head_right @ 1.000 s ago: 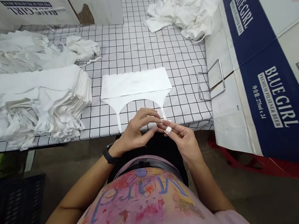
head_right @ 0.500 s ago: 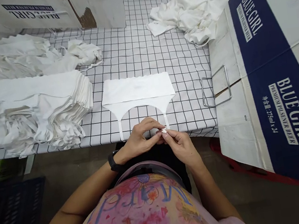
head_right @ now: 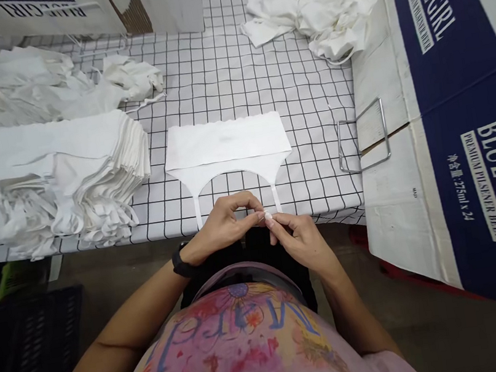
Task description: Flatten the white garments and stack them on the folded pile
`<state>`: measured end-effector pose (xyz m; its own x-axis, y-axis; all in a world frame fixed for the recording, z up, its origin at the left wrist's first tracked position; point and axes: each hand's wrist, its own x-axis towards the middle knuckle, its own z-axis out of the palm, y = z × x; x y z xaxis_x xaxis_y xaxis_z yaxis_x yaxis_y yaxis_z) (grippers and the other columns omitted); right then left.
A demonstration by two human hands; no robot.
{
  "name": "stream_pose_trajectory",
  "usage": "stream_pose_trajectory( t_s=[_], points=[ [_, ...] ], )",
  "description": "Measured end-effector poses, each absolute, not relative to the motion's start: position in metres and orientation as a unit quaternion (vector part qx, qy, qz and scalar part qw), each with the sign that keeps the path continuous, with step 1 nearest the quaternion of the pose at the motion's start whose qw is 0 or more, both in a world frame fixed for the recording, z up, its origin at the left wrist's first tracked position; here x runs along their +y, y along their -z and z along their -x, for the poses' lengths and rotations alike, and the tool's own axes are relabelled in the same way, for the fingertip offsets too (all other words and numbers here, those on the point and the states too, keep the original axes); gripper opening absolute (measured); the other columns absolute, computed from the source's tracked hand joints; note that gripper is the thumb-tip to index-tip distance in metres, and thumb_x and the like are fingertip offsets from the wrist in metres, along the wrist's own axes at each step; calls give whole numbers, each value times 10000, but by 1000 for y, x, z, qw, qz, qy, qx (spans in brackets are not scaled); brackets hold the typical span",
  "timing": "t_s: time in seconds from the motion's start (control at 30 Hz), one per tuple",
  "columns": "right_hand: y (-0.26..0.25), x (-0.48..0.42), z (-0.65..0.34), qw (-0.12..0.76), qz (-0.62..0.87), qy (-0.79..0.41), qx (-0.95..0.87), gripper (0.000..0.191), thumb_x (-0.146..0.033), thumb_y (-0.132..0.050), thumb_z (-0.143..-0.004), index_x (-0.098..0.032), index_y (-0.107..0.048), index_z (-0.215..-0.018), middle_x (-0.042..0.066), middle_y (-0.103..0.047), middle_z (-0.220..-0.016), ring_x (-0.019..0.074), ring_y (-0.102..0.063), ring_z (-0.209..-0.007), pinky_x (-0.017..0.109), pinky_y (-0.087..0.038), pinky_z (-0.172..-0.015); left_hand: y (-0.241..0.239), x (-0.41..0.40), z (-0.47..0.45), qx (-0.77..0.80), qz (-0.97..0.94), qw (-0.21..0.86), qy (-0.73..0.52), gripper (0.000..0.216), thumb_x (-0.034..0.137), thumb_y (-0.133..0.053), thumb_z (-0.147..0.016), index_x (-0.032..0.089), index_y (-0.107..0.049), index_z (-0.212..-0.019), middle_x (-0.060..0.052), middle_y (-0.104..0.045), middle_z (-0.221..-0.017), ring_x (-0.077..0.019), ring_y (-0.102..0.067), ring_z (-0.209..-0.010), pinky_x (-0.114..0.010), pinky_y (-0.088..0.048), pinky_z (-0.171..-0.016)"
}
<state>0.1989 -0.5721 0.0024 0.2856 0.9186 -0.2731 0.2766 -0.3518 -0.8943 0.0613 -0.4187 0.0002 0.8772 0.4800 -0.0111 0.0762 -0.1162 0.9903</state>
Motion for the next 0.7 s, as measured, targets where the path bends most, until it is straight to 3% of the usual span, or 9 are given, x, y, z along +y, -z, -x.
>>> stream_pose_trajectory(
  t_s=[0.07,0.23,0.33,0.47,0.57,0.7],
  points=[
    [-4,-573,-200,377,707,-409,-437,444,-468,-540,-1031,-193,-679,-711,-21,-520,-601,126,-473,-576,274,-369,-581,-2,-417,-63,213,-659,714,-102,100,225,-689,-843,147,-698,-780,-23,-689,-783,-134,-619,-755,-268,-481,-732],
    [-6,-573,-204,379,705,-380,-464,312,-430,-572,-1023,-229,-806,-976,13,-619,-763,170,-590,-753,294,-461,-732,0,-417,-67,237,-508,826,-60,189,281,-793,-741,120,-694,-738,-27,-682,-723,-130,-645,-725,-265,-500,-753],
    [-6,-573,-207,369,711,-366,-473,301,-435,-582,-1019,-257,-824,-1001,41,-639,-856,185,-605,-820,304,-471,-733,1,-417,-67,247,-517,817,-68,189,283,-787,-739,128,-682,-718,-18,-673,-709,-119,-628,-708,-252,-482,-728],
    [-6,-572,-212,418,721,-369,-411,330,-464,-547,-1032,-273,-795,-1135,73,-723,-1174,235,-651,-1059,373,-504,-942,2,-415,-65,265,-580,766,-89,181,299,-766,-771,141,-683,-736,2,-645,-714,-98,-544,-659,-238,-408,-640],
    [-3,-568,-212,463,727,-373,-343,392,-494,-529,-1034,-260,-723,-1281,78,-764,-1150,234,-679,-1014,404,-528,-952,2,-412,-64,264,-589,758,-97,224,349,-764,-792,146,-683,-741,-1,-633,-720,-111,-538,-680,-250,-411,-653],
    [3,-562,-204,478,705,-408,-329,387,-479,-715,-924,-242,-737,-1230,74,-781,-1084,230,-711,-969,368,-562,-877,3,-410,-65,263,-587,758,-109,236,358,-765,-793,140,-685,-747,-12,-657,-737,-116,-565,-702,-250,-425,-674]
  ],
)
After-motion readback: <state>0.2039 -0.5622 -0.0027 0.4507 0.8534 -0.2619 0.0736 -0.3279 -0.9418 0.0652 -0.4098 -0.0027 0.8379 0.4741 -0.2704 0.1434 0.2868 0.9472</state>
